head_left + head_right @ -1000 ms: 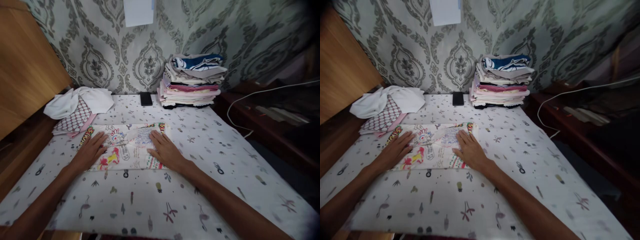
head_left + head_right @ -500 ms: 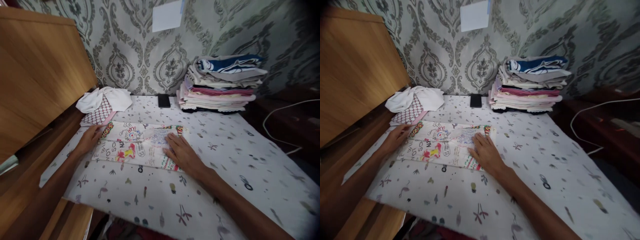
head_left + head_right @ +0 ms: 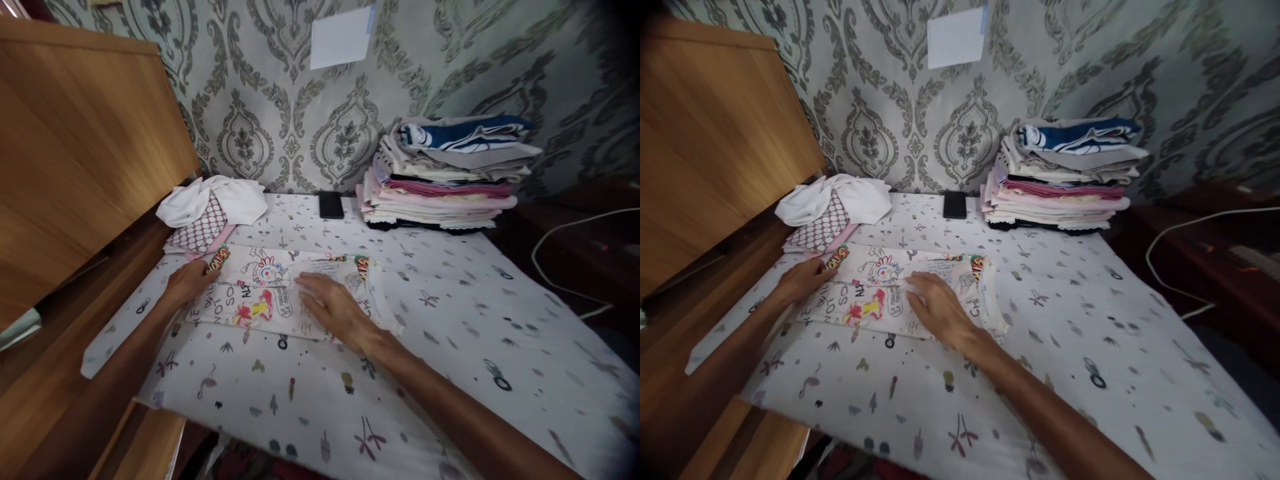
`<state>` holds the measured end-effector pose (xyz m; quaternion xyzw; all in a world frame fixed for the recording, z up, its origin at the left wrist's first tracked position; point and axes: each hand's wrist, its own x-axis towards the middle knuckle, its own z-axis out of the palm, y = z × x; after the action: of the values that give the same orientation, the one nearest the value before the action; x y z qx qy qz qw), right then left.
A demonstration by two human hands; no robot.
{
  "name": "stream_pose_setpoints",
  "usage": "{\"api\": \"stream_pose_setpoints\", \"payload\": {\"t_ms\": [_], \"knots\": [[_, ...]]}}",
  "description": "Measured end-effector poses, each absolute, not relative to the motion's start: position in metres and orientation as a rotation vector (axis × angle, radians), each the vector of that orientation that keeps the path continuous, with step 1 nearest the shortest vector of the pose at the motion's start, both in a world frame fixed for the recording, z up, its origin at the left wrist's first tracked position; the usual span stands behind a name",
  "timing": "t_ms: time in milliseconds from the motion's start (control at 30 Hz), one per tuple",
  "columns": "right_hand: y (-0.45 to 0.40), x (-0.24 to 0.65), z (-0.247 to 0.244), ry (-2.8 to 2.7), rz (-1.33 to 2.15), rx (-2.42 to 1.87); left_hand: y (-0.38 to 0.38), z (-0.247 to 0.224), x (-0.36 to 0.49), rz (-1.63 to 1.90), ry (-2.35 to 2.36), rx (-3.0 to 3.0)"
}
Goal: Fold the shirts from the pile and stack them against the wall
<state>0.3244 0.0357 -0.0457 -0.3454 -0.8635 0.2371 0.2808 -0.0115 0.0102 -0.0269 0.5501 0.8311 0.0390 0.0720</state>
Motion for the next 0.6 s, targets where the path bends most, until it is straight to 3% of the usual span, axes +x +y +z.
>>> {"api": "stream_pose_setpoints", "payload": {"t_ms": [233, 433, 600], "knots": [[0.036, 0.26, -0.032, -2.259, 0.987, -0.738, 0.002, -0.023, -0.021, 0.718, 2.004, 1.291], [0.016, 0.241, -0.051, -1.91, 1.39, -0.751, -0.002, -0.023, -0.018, 0.833, 1.881, 0.897], [0.022, 0.235, -0.06, -1.237, 1.911, -0.853, 0.006, -0.028, -0.013, 0.883, 1.774, 0.823]]}}
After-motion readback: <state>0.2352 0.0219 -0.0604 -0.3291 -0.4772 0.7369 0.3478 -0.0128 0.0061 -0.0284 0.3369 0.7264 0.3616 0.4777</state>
